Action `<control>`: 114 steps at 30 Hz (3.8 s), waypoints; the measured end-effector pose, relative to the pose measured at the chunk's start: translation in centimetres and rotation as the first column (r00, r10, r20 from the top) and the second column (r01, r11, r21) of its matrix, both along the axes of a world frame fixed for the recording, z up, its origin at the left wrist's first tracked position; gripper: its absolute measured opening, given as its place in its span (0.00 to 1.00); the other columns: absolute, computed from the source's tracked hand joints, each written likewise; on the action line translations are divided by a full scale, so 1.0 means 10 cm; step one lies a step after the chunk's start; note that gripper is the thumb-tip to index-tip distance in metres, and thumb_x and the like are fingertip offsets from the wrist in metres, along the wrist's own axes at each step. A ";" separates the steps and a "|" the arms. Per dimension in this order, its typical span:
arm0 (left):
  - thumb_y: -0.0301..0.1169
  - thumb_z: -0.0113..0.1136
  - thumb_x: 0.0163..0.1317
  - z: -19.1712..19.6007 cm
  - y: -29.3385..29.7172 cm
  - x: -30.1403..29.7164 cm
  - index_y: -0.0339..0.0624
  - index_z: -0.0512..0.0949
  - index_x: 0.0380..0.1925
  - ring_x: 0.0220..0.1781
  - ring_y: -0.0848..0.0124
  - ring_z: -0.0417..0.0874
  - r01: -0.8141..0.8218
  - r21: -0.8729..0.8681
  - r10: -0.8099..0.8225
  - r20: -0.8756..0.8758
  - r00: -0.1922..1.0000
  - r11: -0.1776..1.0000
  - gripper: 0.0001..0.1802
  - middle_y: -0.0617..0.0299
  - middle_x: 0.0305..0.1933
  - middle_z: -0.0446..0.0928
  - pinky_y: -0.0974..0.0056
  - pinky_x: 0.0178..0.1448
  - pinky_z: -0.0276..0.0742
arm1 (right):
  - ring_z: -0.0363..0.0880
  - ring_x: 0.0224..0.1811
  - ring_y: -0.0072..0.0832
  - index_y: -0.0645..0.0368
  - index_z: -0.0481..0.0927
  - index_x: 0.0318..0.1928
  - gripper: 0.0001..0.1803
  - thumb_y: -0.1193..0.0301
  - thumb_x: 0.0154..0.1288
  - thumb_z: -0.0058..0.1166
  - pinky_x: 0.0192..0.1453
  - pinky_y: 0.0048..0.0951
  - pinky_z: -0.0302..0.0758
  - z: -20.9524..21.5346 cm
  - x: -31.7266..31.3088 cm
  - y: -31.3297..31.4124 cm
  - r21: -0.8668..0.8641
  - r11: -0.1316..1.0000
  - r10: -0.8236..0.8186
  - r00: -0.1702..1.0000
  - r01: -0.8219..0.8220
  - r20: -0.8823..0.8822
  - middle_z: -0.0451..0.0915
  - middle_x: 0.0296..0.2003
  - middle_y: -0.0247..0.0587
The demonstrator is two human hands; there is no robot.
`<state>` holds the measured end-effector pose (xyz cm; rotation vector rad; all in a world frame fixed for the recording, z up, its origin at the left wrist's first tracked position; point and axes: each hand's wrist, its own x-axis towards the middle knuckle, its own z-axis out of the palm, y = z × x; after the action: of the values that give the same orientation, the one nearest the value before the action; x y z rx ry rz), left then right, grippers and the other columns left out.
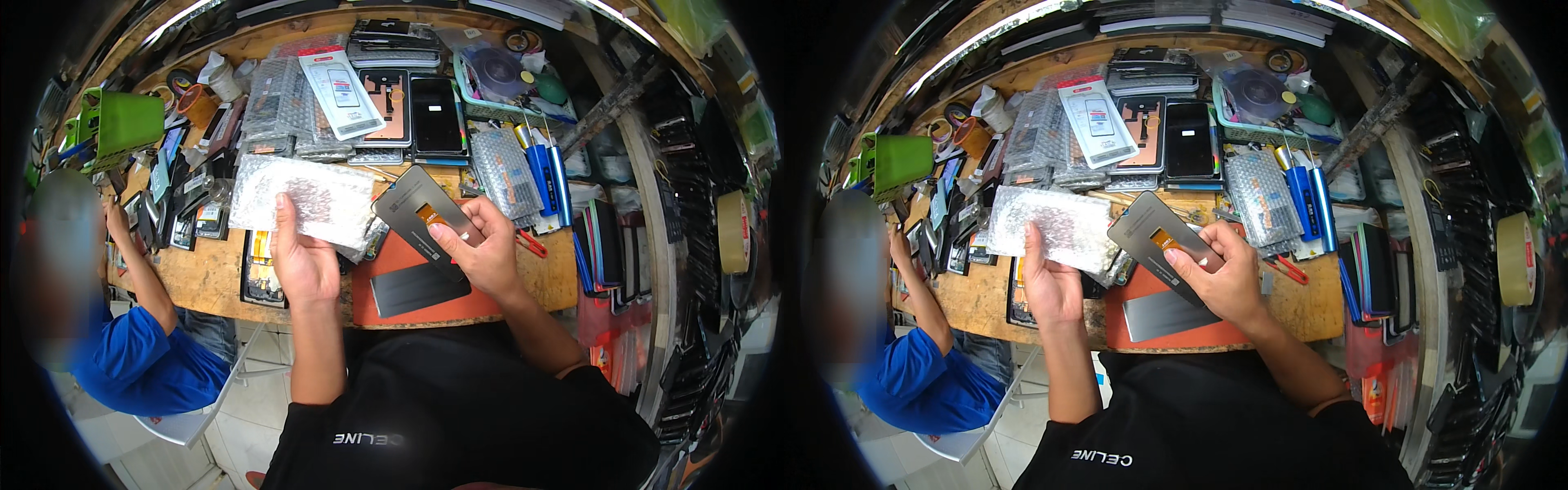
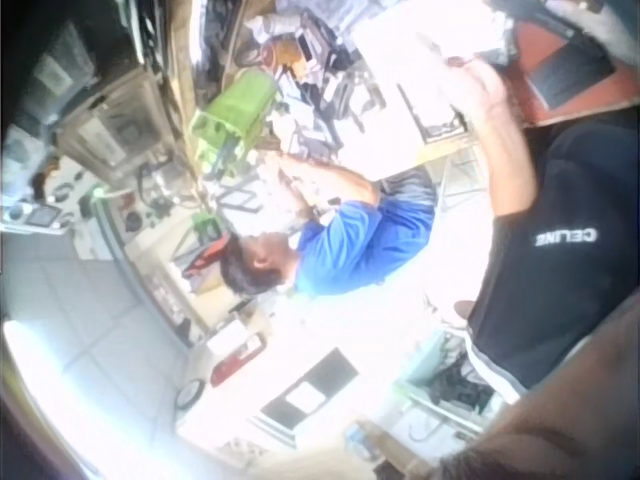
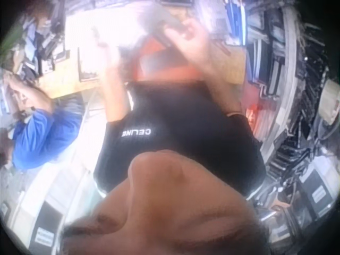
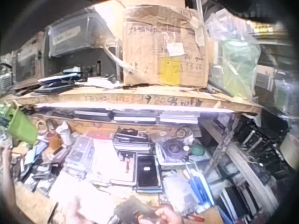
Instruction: The person retrieves packaged phone screen protectors from a shelf and places them on a workbench. They then wrap a smartphone in bubble wrap, seal it with tape, and place it on the table. The person also handles a second smartphone and wraps it in bubble wrap.
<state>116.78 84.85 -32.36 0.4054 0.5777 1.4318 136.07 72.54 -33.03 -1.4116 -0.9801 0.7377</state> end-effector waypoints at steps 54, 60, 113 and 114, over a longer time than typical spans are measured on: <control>0.42 0.61 0.55 -0.05 -0.28 0.20 0.45 0.43 0.77 0.66 0.47 0.74 0.253 0.411 -0.337 0.145 0.930 0.876 0.54 0.39 0.64 0.70 0.39 0.71 0.68 | 0.83 0.35 0.26 0.70 0.71 0.60 0.21 0.72 0.70 0.54 0.35 0.23 0.81 -0.19 -0.09 -0.05 0.231 0.866 0.479 0.603 -0.443 -0.638 0.82 0.47 0.47; 0.43 0.56 0.57 -0.15 -0.46 0.36 0.39 0.43 0.76 0.65 0.47 0.75 0.275 0.395 -0.325 0.063 0.944 0.877 0.51 0.39 0.63 0.71 0.43 0.72 0.68 | 0.80 0.30 0.21 0.66 0.77 0.49 0.10 0.73 0.72 0.55 0.36 0.22 0.79 -0.24 -0.22 0.03 0.186 0.849 0.484 0.589 -0.494 -0.647 0.82 0.39 0.38; 0.34 0.53 0.68 -0.12 -0.72 0.33 0.30 0.60 0.69 0.63 0.65 0.76 0.572 0.365 -0.472 -0.330 0.817 0.735 0.33 0.52 0.56 0.78 0.58 0.70 0.68 | 0.81 0.43 0.22 0.67 0.76 0.52 0.20 0.65 0.66 0.62 0.50 0.25 0.76 -0.39 -0.41 0.03 0.280 0.954 0.164 0.970 -0.109 -0.182 0.83 0.44 0.36; 0.34 0.52 0.68 -0.11 -0.69 0.29 0.30 0.61 0.69 0.63 0.64 0.76 0.578 0.350 -0.491 -0.309 0.814 0.738 0.33 0.51 0.57 0.78 0.58 0.69 0.69 | 0.81 0.43 0.22 0.67 0.75 0.54 0.21 0.65 0.66 0.61 0.50 0.25 0.76 -0.36 -0.41 0.01 0.259 0.961 0.151 0.970 -0.098 -0.192 0.82 0.44 0.36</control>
<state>119.71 77.95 -33.44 0.9986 0.2513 0.9404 131.99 72.64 -36.62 -1.0394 -0.9641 0.8106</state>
